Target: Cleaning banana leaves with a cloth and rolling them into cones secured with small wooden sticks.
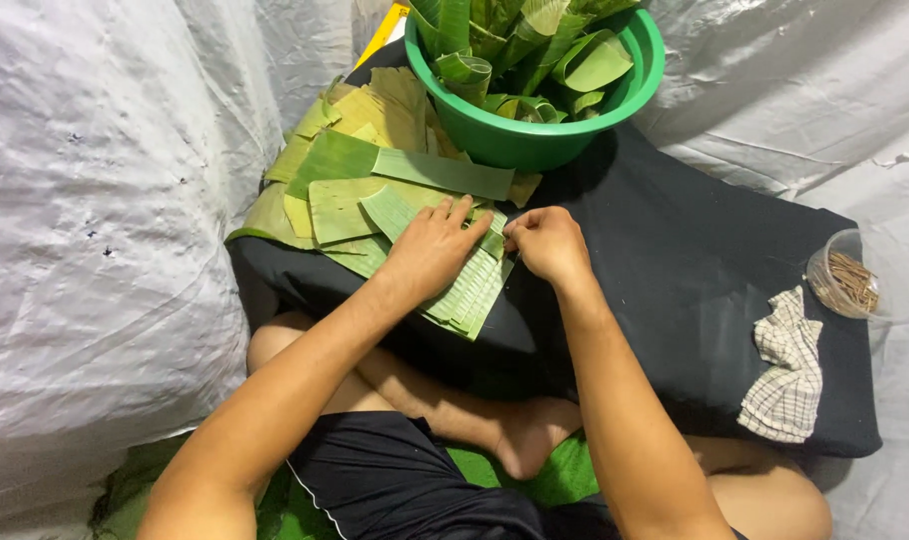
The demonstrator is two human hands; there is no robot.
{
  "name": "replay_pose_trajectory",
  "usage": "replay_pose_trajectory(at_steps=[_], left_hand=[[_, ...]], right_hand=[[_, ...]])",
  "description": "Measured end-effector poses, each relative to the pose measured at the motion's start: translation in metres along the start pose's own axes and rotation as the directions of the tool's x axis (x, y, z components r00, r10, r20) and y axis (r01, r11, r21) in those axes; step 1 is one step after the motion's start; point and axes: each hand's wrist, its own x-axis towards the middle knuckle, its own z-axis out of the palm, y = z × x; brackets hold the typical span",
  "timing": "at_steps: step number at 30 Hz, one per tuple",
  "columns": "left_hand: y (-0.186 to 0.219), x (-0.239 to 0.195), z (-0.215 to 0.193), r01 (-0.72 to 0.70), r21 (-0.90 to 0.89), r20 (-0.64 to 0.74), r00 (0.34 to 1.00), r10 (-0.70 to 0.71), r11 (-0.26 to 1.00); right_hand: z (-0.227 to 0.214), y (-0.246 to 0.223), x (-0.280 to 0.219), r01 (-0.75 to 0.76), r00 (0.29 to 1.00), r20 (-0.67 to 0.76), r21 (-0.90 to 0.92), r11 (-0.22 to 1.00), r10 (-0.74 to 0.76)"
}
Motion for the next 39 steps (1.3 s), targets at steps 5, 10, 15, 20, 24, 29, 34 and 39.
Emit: replay_pose_trajectory(at_steps=[5, 10, 15, 20, 24, 29, 34, 39], left_hand=[[0.003, 0.004, 0.006, -0.021, 0.082, -0.063, 0.998, 0.026, 0.996], [0.002, 0.003, 0.007, -0.019, 0.167, -0.163, 0.986, 0.047, 0.986], [0.011, -0.006, -0.02, 0.075, -0.127, -0.001, 0.997, -0.076, 0.989], [0.017, -0.009, -0.03, 0.117, -0.146, 0.098, 0.99, -0.103, 0.982], [0.019, -0.004, -0.023, 0.147, -0.16, 0.103, 0.986, -0.132, 0.976], [0.027, 0.0, -0.011, 0.1, -0.046, 0.046, 0.994, -0.098, 0.994], [0.032, 0.006, 0.024, 0.086, 0.149, -0.068, 0.995, -0.077, 0.985], [0.03, 0.001, -0.03, 0.069, -0.056, -0.059, 0.996, -0.072, 0.996]], right_hand=[[0.014, 0.005, 0.019, 0.043, 0.998, 0.041, 0.099, 0.994, -0.047], [-0.005, -0.016, -0.008, -0.025, 0.998, 0.053, 0.094, 0.995, 0.02], [-0.032, -0.034, -0.047, -0.051, 0.999, 0.007, -0.018, 0.999, 0.051], [-0.03, -0.034, -0.046, -0.045, 0.999, -0.003, -0.049, 0.998, 0.045], [-0.028, -0.029, -0.035, -0.037, 0.999, 0.029, -0.072, 0.997, 0.039], [-0.017, -0.015, -0.021, 0.029, 0.997, 0.075, -0.041, 0.999, -0.026], [-0.013, -0.005, -0.019, 0.018, 0.999, 0.031, -0.023, 1.0, -0.017], [-0.011, 0.012, -0.02, 0.035, 0.998, -0.053, 0.077, 0.996, -0.031]])
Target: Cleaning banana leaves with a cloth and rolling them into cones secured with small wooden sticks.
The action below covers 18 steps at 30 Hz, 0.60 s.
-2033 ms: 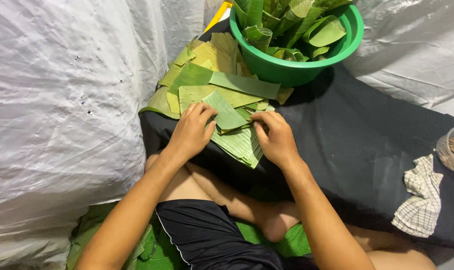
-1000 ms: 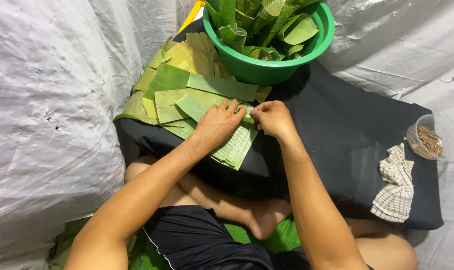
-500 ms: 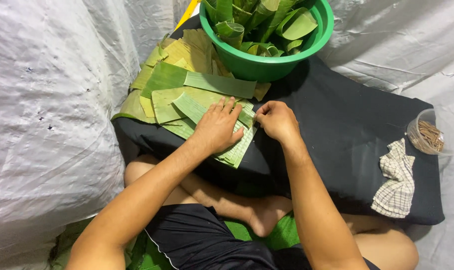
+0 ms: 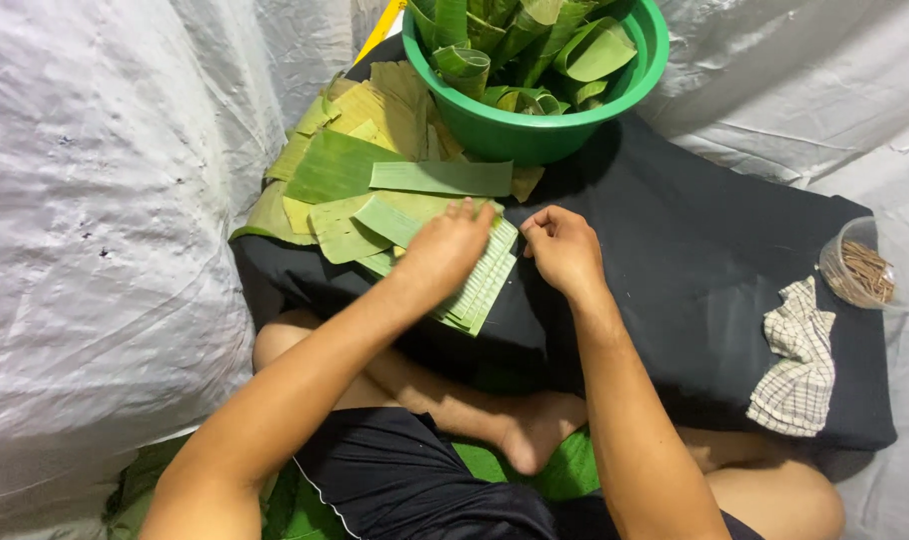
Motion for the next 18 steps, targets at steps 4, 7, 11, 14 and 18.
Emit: replay_pose_trajectory(at_steps=[4, 7, 11, 14, 18], left_hand=[[-0.034, 0.01, -0.031, 0.111, -0.291, 0.139, 0.988, -0.072, 0.95], [-0.048, 0.009, -0.067, 0.164, -0.374, 0.122, 0.984, -0.127, 0.913], [-0.07, 0.012, -0.081, 0.247, -0.527, 0.096, 0.968, -0.232, 0.813], [-0.049, 0.004, -0.091, 0.271, -0.532, 0.103, 0.961, -0.256, 0.802], [-0.001, -0.012, -0.087, 0.221, -0.367, 0.159, 0.972, -0.173, 0.904]], right_hand=[[-0.001, -0.002, -0.01, 0.006, 1.0, -0.006, 0.077, 0.997, -0.005], [-0.006, -0.009, -0.018, 0.031, 0.999, -0.019, 0.123, 0.992, -0.029], [-0.007, -0.011, -0.021, 0.042, 0.999, -0.032, 0.14, 0.989, -0.038], [-0.006, -0.009, -0.022, 0.052, 0.998, -0.035, 0.155, 0.987, -0.047], [-0.008, -0.011, -0.026, 0.071, 0.997, -0.051, 0.174, 0.982, -0.063]])
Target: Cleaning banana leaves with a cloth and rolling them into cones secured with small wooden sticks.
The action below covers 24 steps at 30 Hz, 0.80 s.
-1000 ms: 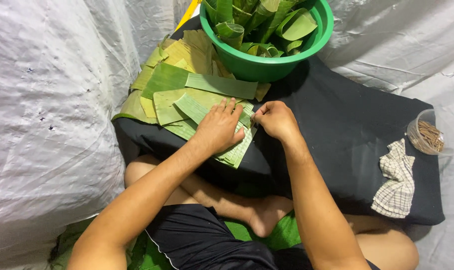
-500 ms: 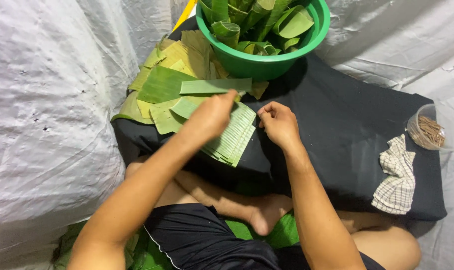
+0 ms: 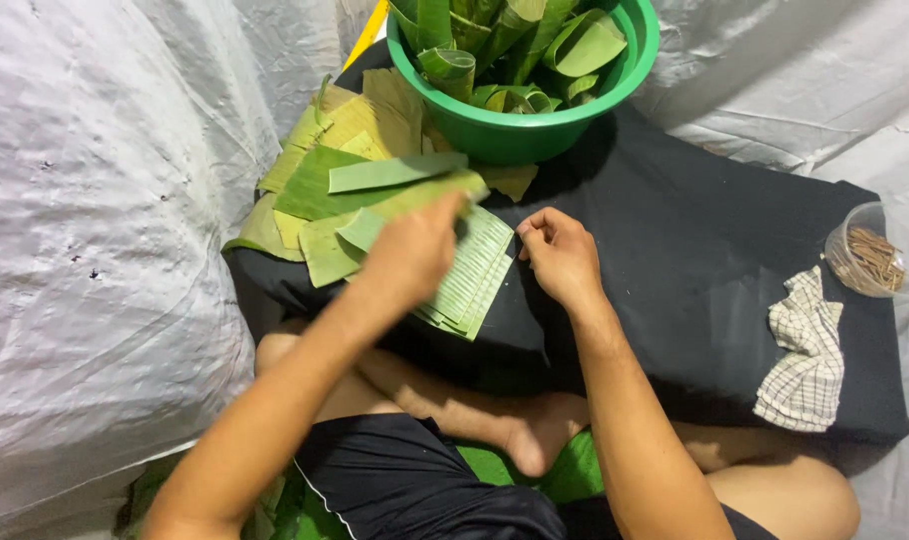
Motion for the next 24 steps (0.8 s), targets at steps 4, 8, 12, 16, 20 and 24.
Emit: replay_pose_trajectory(at_steps=[4, 8, 12, 16, 20, 24], left_hand=[[-0.018, -0.001, 0.061, -0.123, 0.098, 0.026, 0.992, 0.121, 0.988], [-0.015, -0.002, 0.051, -0.181, -0.01, -0.111, 0.978, 0.178, 0.983], [-0.046, 0.018, 0.035, -0.256, 0.034, -0.285, 0.924, 0.255, 0.966], [-0.046, 0.015, -0.01, 0.033, 0.17, 0.039, 0.998, -0.04, 0.985], [-0.041, 0.008, -0.019, 0.119, 0.155, 0.263, 0.952, -0.157, 0.981], [-0.039, -0.004, -0.01, 0.08, 0.106, 0.268, 0.957, -0.106, 0.991]], right_hand=[[0.001, 0.007, 0.002, 0.038, 0.999, 0.006, -0.014, 0.999, -0.038], [0.003, 0.012, 0.006, 0.012, 1.0, 0.014, 0.012, 1.0, -0.012], [0.001, 0.007, 0.002, 0.005, 1.0, 0.013, -0.007, 1.0, -0.005], [0.001, 0.003, 0.001, -0.003, 1.0, 0.009, -0.024, 1.0, 0.003], [0.0, 0.001, 0.006, -0.036, 0.999, 0.027, -0.093, 0.995, 0.038], [-0.01, -0.046, -0.015, -0.027, 0.995, 0.095, -0.139, 0.99, 0.041]])
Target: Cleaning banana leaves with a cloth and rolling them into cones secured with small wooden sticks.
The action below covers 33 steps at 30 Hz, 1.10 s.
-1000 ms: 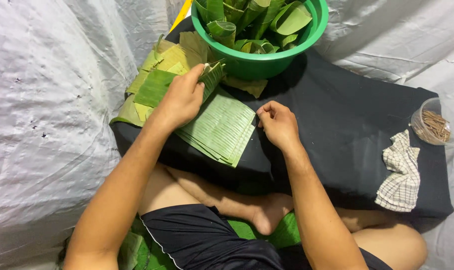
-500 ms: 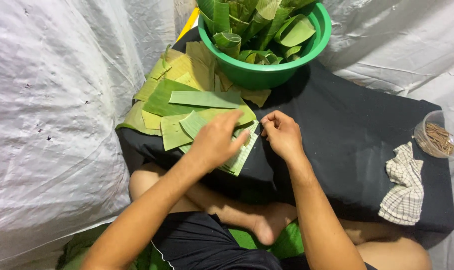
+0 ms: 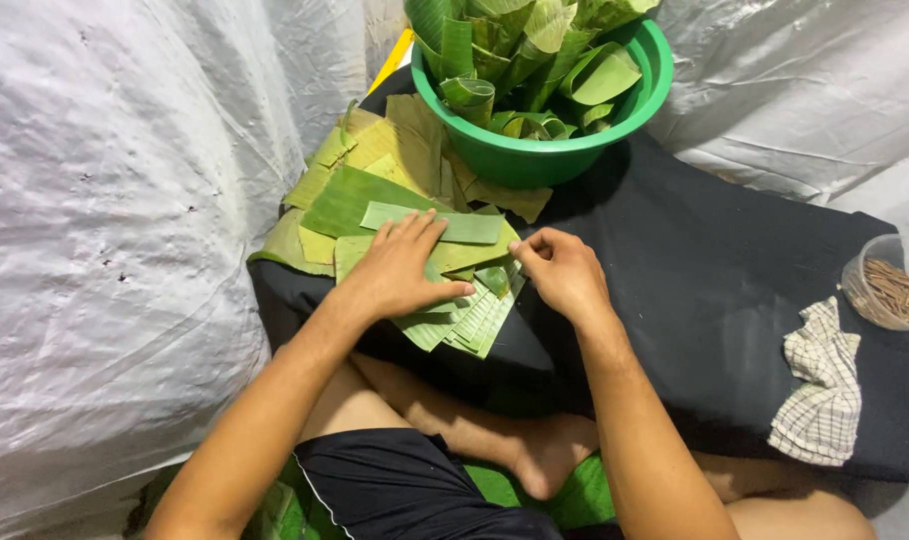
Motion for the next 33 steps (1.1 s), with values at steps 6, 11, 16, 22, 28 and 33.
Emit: replay_pose_trajectory(at_steps=[6, 11, 16, 22, 28, 33], left_hand=[[-0.015, 0.005, 0.039, -0.1, 0.08, -0.161, 0.981, 0.111, 0.992], [-0.017, 0.004, 0.039, -0.116, 0.055, -0.214, 0.969, 0.125, 0.992], [-0.014, 0.006, 0.037, -0.133, -0.011, -0.268, 0.955, 0.126, 0.991], [-0.023, 0.012, 0.041, -0.173, -0.256, -0.406, 0.912, 0.057, 0.951], [-0.03, 0.002, 0.034, -0.197, -0.647, -0.344, 0.937, -0.052, 0.737], [-0.092, 0.029, 0.096, -0.018, -0.781, -0.351, 0.84, -0.415, 0.624]], right_hand=[[0.025, 0.022, 0.032, -0.009, 1.0, -0.027, 0.016, 1.0, 0.009], [0.041, 0.031, 0.05, 0.06, 0.997, 0.021, 0.472, 0.88, -0.079], [0.041, 0.007, 0.037, -0.009, 0.991, 0.096, 0.728, 0.685, -0.089], [0.044, -0.016, 0.033, -0.005, 0.952, 0.143, 0.889, 0.457, -0.269], [0.041, -0.013, 0.041, 0.028, 0.951, 0.158, 0.812, 0.583, -0.266], [0.09, 0.055, 0.098, 0.057, 0.993, 0.048, 0.617, 0.785, -0.11]])
